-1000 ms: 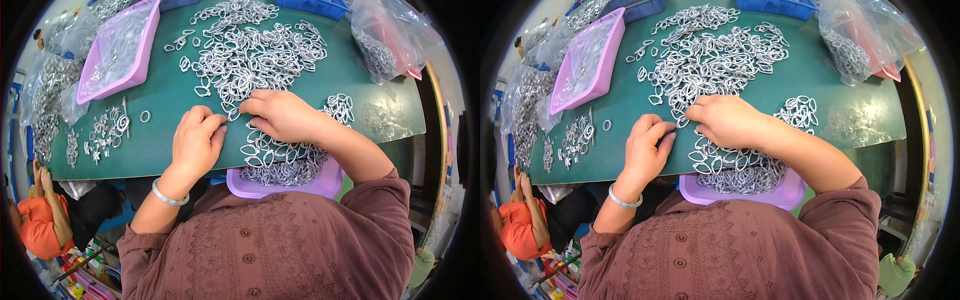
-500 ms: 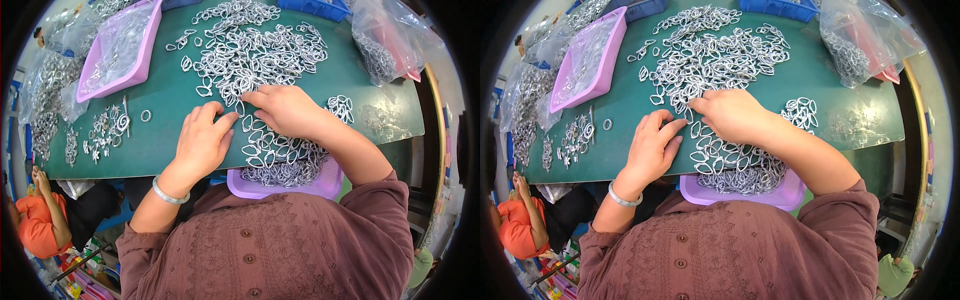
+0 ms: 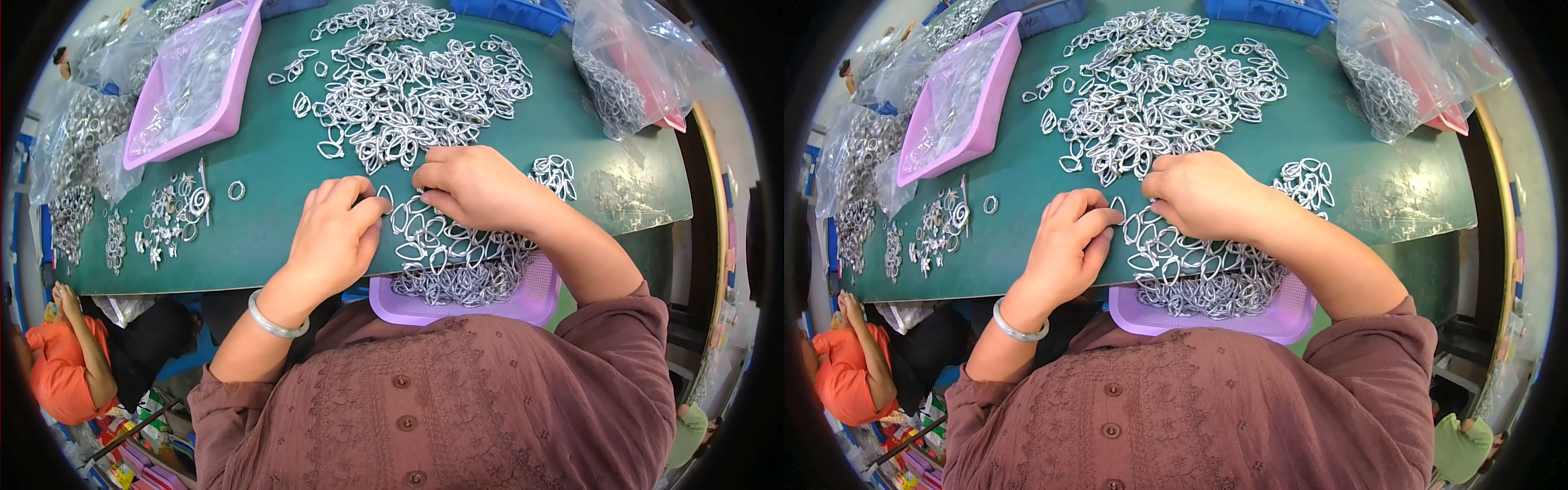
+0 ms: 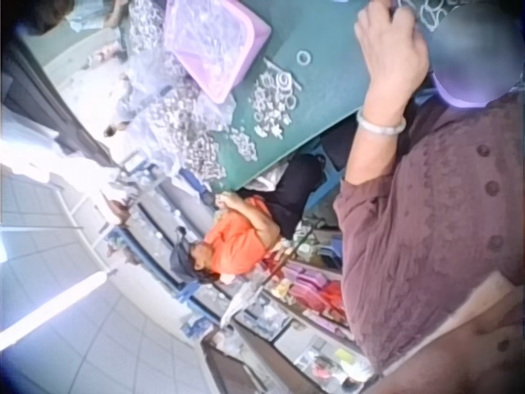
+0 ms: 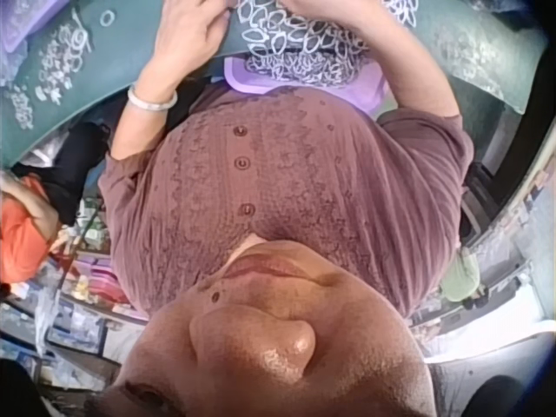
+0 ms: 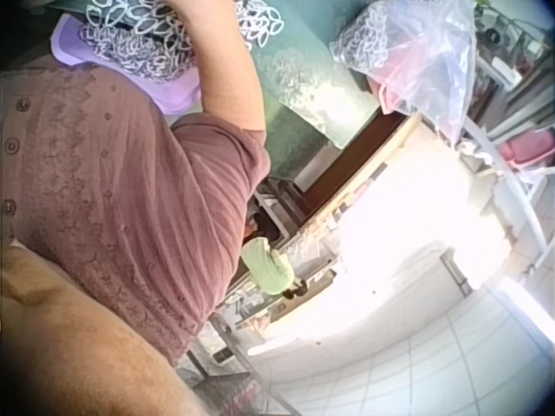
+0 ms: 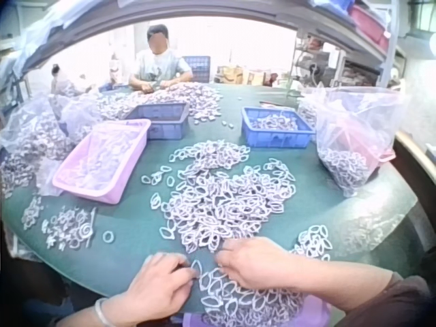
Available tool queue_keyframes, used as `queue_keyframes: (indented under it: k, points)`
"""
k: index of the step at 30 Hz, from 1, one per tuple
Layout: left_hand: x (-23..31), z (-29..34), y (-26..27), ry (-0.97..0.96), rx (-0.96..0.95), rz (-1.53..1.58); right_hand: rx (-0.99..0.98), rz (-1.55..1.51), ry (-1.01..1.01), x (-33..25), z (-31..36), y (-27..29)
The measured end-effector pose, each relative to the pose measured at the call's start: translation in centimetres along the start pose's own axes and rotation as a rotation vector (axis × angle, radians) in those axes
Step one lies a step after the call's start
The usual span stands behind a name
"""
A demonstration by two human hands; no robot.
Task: The person sorts metal leaf-shaped pieces by hand, picking them from a pile and placing them into a purple tray. The person then lifts the tray, pours the sorted pieces into a bag, and places the tray back under the table.
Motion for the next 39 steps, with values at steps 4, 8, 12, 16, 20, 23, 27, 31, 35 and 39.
queue_keyframes:
  k: [4, 8, 12, 16, 20, 23, 27, 31, 35, 39]
  points:
    - [-0.2, -0.1, 0.2, -0.008, 0.057, 0.028, 0.115, 0.009, -0.008, 0.2, -0.6, 0.7]
    - [-0.3, -0.6, 0.2, 0.057, 0.037, -0.030, 0.024, 0.083, -0.072, 0.8, -0.9, -0.4]
    - [-0.6, -1.4, -0.1, 0.067, 0.000, -0.175, 0.027, 0.033, 0.013, -0.1, -0.3, 0.0]
    - [-0.6, -2.1, -0.5, 0.076, -0.060, -0.226, 0.063, 0.011, 0.004, 0.0, 0.5, 0.8]
    - [-0.5, -2.1, -0.6, 0.044, -0.044, -0.200, 0.054, 0.020, -0.001, 0.4, 1.3, 0.8]
    - [-0.3, -2.0, -0.5, 0.032, -0.028, -0.175, 0.086, -0.031, 0.005, 0.7, 1.3, 1.3]
    - [-0.1, -1.7, -0.5, -0.003, -0.036, -0.159, 0.099, -0.016, 0.000, 0.9, 1.3, 1.0]
    - [0.2, -1.3, 0.1, -0.051, 0.001, -0.085, -0.020, 0.002, -0.014, 0.6, 1.1, 0.6]
    - [0.2, -1.7, 0.1, -0.012, 0.008, -0.076, 0.017, 0.105, -0.100, 1.1, -0.2, 0.6]
    - [0.2, -1.8, -0.6, -0.015, -0.066, -0.085, 0.017, 0.065, -0.087, 1.1, 0.0, 0.0]
Point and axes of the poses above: each hand's wrist, its own z-axis away from the middle knuckle, its own y-axis out of the back of the hand, x = y × z, the point moved 9 cm from there along -z, towards the middle knuckle, and after that the axes turned 15 degrees about -z, right-handed, at the moved point
